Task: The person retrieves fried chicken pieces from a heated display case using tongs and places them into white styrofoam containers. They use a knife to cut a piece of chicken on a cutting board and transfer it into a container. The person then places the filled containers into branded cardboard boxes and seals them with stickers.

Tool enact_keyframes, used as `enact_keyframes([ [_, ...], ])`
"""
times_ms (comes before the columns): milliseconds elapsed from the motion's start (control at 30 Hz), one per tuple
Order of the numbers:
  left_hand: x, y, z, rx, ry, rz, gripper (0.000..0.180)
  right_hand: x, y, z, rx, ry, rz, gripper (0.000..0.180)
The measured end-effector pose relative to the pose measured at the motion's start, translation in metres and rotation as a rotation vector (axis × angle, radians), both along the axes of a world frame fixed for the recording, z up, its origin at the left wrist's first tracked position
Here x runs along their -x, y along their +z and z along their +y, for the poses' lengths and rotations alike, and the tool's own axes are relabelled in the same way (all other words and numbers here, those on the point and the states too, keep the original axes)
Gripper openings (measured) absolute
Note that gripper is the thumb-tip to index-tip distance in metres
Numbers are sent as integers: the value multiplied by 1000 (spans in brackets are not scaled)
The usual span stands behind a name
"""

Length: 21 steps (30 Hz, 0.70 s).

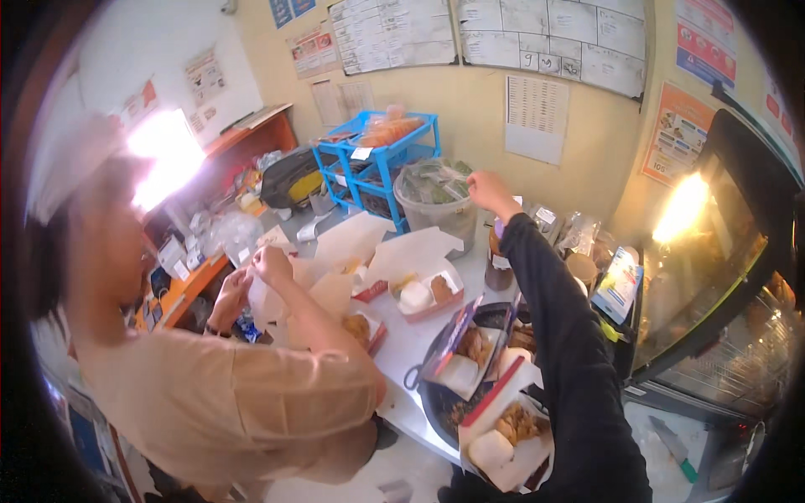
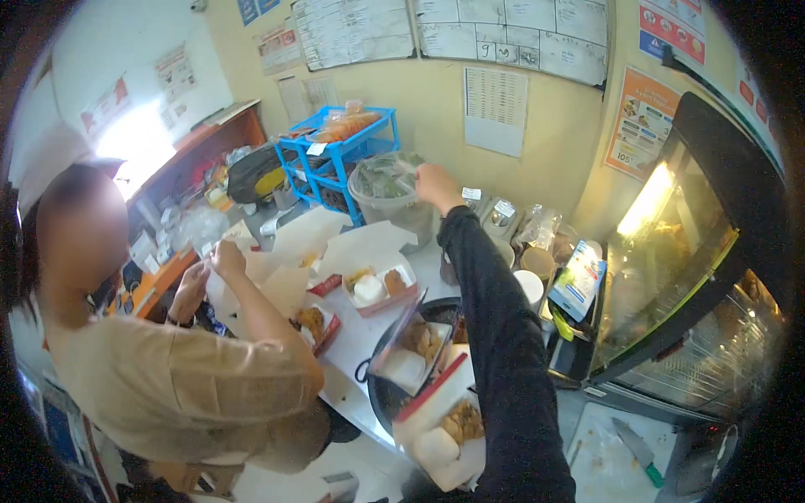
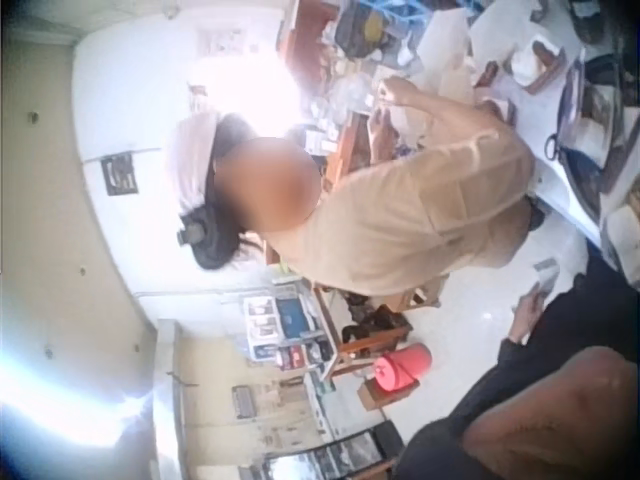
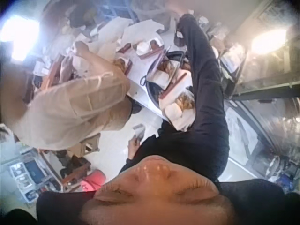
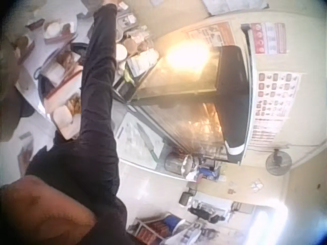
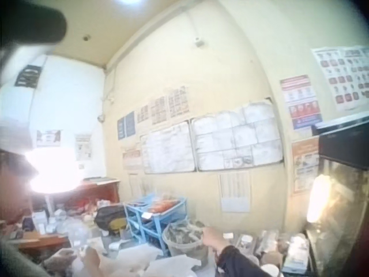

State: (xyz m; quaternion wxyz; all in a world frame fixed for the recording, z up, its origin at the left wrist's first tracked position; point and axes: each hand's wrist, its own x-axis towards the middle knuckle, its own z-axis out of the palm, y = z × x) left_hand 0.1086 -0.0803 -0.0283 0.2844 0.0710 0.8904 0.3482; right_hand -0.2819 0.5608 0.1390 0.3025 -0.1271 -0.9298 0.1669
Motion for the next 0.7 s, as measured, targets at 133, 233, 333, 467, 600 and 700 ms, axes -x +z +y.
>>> enact_keyframes([
  [133, -25, -15, 11, -285, 357, -242, 35, 58, -22, -27, -139, -132, -150, 29],
  [233, -25, -29, 10, -234, 388, -295, 35, 66, -19, -34, -139, -180, -365, 37],
  [333, -17, -43, 8, -220, 348, -318, 35, 83, -34, 14, -27, -266, -424, 45],
  [467, -21, -65, -2, -224, 314, -343, 36, 82, -41, 13, -47, -197, -412, 40],
  [600, -28, -93, -8, -213, 571, -458, 32, 81, -34, -16, -151, -207, -383, 35],
  [700, -10, -97, -9, -144, 413, -502, 33, 84, -41, 7, -19, -142, -232, 36],
])
